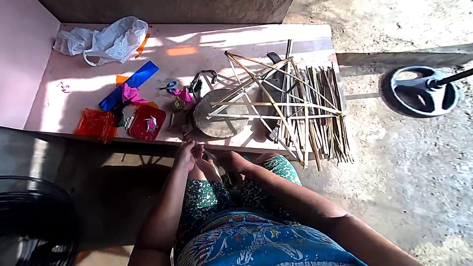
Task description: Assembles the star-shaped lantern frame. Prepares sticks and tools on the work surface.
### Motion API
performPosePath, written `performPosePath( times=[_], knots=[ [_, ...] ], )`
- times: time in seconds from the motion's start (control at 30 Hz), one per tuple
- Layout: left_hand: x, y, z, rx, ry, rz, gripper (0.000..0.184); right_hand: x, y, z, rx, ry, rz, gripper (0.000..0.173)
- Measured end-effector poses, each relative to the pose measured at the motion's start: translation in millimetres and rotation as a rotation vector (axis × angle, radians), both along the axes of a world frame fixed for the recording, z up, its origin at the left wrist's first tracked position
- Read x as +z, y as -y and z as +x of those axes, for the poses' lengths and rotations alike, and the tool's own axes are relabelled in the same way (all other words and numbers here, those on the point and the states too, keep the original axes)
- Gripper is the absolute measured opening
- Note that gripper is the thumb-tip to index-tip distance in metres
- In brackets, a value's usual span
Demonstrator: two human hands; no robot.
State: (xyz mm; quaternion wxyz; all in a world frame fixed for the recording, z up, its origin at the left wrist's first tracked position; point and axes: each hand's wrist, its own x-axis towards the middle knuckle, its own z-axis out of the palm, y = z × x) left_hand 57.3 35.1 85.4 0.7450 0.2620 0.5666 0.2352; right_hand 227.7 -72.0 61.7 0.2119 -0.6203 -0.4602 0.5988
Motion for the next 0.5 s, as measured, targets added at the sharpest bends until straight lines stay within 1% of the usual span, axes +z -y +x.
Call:
performPosePath(
  times=[0.1,0.17,0.2,0.27,0.3,0.33,0.37,0.43,0.5],
  knots=[
    [-23,-27,1,0.011,-0.044,-0.016,0.026,-27,-21,2,-0.077,-0.112,-0.089,0.025],
    [-40,-45,3,-0.040,-0.177,0.095,0.022,-48,-35,2,-0.126,-0.152,-0.153,0.024],
    [-47,-55,4,-0.091,-0.285,0.182,0.024,-58,-43,2,-0.153,-0.158,-0.198,0.025],
    [-63,-75,6,-0.144,-0.451,0.294,0.049,-81,-56,1,-0.198,-0.134,-0.283,0.027],
    [-73,-86,7,-0.122,-0.500,0.300,0.062,-92,-62,1,-0.209,-0.107,-0.319,0.030],
    [-82,-95,10,-0.074,-0.529,0.277,0.071,-102,-66,0,-0.213,-0.083,-0.348,0.032],
    [-88,-102,14,-0.028,-0.545,0.230,0.076,-110,-71,-1,-0.206,-0.073,-0.372,0.033],
    [-95,-111,20,0.018,-0.525,0.135,0.075,-122,-79,-5,-0.216,-0.102,-0.413,0.033],
    [-105,-115,22,0.003,-0.517,0.129,0.066,-128,-83,-9,-0.274,-0.176,-0.463,0.032]
  ],
)
